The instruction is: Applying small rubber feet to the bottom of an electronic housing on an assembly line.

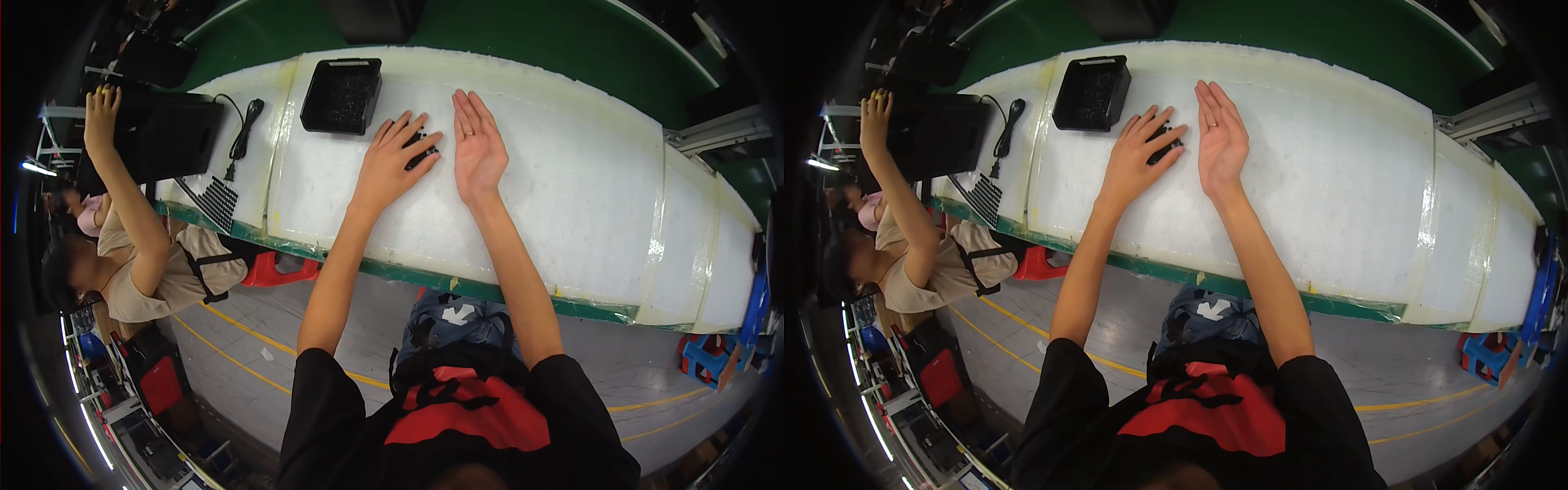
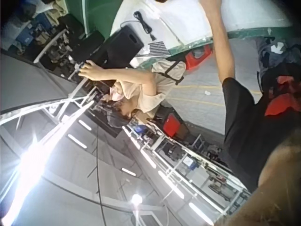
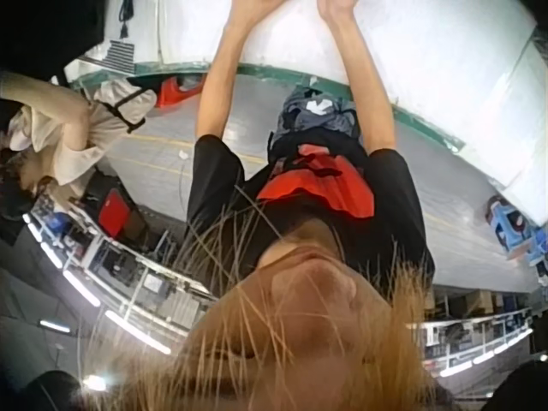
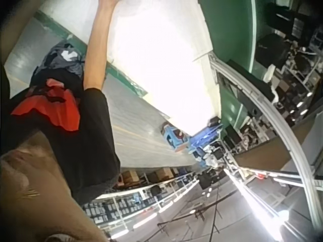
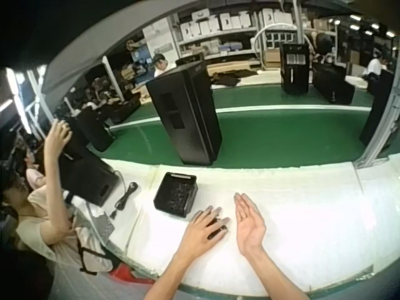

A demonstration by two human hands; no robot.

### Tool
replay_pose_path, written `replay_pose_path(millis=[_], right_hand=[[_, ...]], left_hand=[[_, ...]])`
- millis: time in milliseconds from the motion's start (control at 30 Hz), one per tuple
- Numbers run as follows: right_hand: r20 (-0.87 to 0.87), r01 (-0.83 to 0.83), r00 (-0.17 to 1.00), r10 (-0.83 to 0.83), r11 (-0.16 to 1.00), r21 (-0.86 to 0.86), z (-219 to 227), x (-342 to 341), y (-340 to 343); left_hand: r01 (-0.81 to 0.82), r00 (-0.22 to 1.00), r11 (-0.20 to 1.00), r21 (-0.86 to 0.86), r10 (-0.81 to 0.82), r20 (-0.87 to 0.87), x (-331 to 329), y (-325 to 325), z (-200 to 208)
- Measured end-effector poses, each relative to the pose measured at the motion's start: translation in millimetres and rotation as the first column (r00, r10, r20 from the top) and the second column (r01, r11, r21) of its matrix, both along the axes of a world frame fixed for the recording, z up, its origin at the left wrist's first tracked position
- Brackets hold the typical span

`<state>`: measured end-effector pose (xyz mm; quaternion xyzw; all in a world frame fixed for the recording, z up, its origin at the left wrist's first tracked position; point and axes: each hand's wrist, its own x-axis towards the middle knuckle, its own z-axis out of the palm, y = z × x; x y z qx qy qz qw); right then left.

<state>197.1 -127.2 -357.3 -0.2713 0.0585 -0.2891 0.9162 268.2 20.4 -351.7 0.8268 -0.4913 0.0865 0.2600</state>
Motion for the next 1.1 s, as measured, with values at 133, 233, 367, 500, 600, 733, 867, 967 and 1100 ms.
replay_pose_path(millis=[133,233,367,500,600,733,867,967,1100], right_hand=[[0.006,-0.002,1.000,0.001,0.999,0.038,8,1,1],[0.015,-0.025,1.000,0.025,0.999,0.035,0,2,-4],[0.002,-0.064,0.998,0.064,0.996,0.057,3,1,-2],[0.021,-0.031,0.999,0.031,0.999,0.036,1,-2,-4],[0.040,-0.060,0.998,0.057,0.995,0.080,-1,-4,1],[0.033,-0.051,0.998,0.049,0.996,0.073,-4,-4,2],[0.023,-0.061,0.998,0.059,0.995,0.076,-4,-1,3],[0.028,-0.046,0.999,0.044,0.996,0.077,-10,1,-3],[0.025,-0.050,0.999,0.047,0.992,0.119,-16,9,-2]], left_hand=[[-0.007,1.000,0.999,-0.054,0.007,-0.001,2,2,8],[0.006,1.000,0.997,-0.078,-0.007,-0.013,2,-5,2],[-0.011,0.999,1.000,-0.030,0.012,0.048,-5,-2,8],[0.073,0.989,0.989,0.128,-0.088,0.115,-16,-8,19],[0.069,0.997,0.989,0.134,-0.073,0.026,-15,-2,12],[-0.011,0.998,0.997,0.071,0.007,0.059,-11,-5,7],[-0.051,0.997,0.998,0.025,0.049,0.064,-3,-2,1],[-0.044,0.996,0.999,0.016,0.043,0.073,-4,-9,-1],[-0.007,0.992,0.996,0.090,-0.005,0.128,-12,-12,12]])
